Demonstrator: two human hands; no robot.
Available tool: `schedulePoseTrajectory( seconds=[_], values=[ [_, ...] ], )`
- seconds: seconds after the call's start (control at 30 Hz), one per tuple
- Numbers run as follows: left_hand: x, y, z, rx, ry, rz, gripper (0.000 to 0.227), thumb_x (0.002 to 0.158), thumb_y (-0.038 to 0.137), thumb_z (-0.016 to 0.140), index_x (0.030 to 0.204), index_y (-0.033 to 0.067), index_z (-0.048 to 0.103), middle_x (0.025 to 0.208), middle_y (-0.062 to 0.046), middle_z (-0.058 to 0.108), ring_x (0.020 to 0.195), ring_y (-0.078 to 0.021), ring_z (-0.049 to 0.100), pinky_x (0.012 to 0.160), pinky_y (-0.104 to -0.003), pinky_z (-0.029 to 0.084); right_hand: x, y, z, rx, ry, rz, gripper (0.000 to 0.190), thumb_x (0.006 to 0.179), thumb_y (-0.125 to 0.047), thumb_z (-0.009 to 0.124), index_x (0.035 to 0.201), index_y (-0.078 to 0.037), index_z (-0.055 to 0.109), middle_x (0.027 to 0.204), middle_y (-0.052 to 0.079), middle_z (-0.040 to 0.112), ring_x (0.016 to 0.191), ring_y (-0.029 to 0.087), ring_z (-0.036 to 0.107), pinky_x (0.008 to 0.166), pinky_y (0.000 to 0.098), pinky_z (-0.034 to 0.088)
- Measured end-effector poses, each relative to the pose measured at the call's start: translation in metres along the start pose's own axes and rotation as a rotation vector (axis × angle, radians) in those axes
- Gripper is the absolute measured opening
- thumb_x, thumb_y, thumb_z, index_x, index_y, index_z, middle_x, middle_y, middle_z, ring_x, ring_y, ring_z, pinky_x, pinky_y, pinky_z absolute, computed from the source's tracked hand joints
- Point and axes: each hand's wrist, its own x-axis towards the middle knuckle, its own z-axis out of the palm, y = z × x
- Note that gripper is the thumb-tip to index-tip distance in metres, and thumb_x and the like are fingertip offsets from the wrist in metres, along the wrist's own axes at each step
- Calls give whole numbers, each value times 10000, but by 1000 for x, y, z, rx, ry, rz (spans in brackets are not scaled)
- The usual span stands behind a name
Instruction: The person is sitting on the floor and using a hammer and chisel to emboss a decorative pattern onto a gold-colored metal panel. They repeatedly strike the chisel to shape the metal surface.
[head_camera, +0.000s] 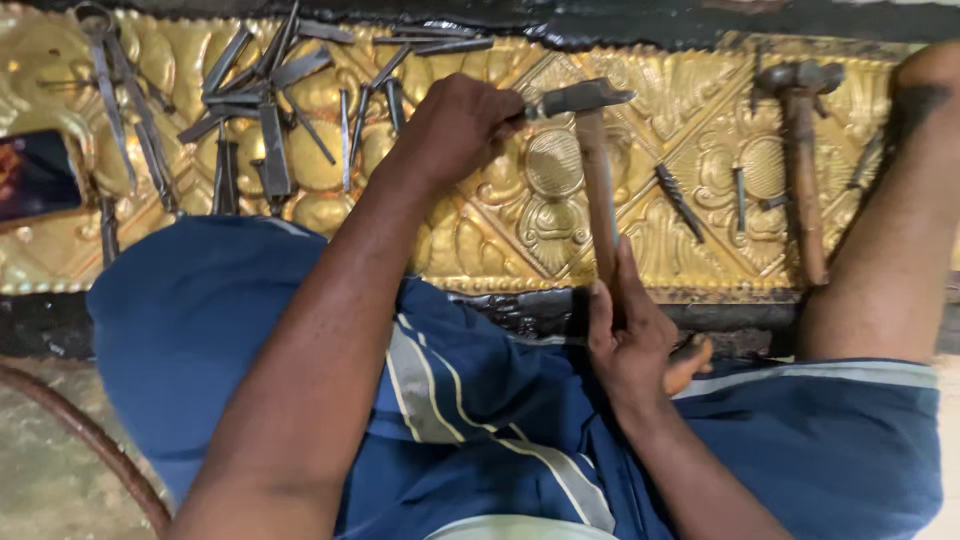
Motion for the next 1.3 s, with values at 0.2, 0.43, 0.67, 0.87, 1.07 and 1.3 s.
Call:
schedulePoseTrajectory(
  seconds=[0.2,0.43,0.67,0.87,1.07,1.3],
  values=[
    [-30,-7,-9,-502,449,-358,200,905,2,778,1095,62,781,856,-81,774,780,-161,706,751,-292,562,-12,5,-14,160,-9,391,622,1062,-155,602,1627,-94,349,729,31,646,594,60,582,560,266,502],
    [-31,-3,10,-636,366,-488,80,856,-29,761,921,15,744,817,-41,752,759,-91,713,705,-250,577,17,-26,-40,354,-148,617,588,1029,-137,621,1595,-162,464,693,-1,596,536,56,503,465,240,408],
    [-27,-9,13,-555,304,-421,55,886,-33,718,896,18,737,786,-43,773,736,-85,747,674,-260,602,26,-33,-64,182,-162,470,601,1027,-108,626,1598,-142,442,721,13,628,581,51,552,498,227,447],
    [-27,-10,15,-404,323,-303,86,841,2,793,912,10,745,800,-103,769,716,-138,758,656,-281,580,56,-64,-87,95,-104,287,535,1082,-54,589,1599,-122,470,771,45,644,603,68,579,509,238,470],
    [-28,-19,25,-436,304,-278,84,856,-8,773,929,4,734,824,-115,769,756,-157,784,668,-289,600,73,-83,-70,227,-99,162,538,1085,-61,616,1601,-101,471,828,102,651,622,146,577,578,270,483],
    [-30,-19,31,-153,501,-11,173,817,1,806,982,-38,776,885,-177,765,797,-302,730,689,-388,582,69,-51,-61,-151,-227,-208,414,1112,-38,615,1514,-91,531,1142,198,732,1038,206,726,863,336,567]
  ],
)
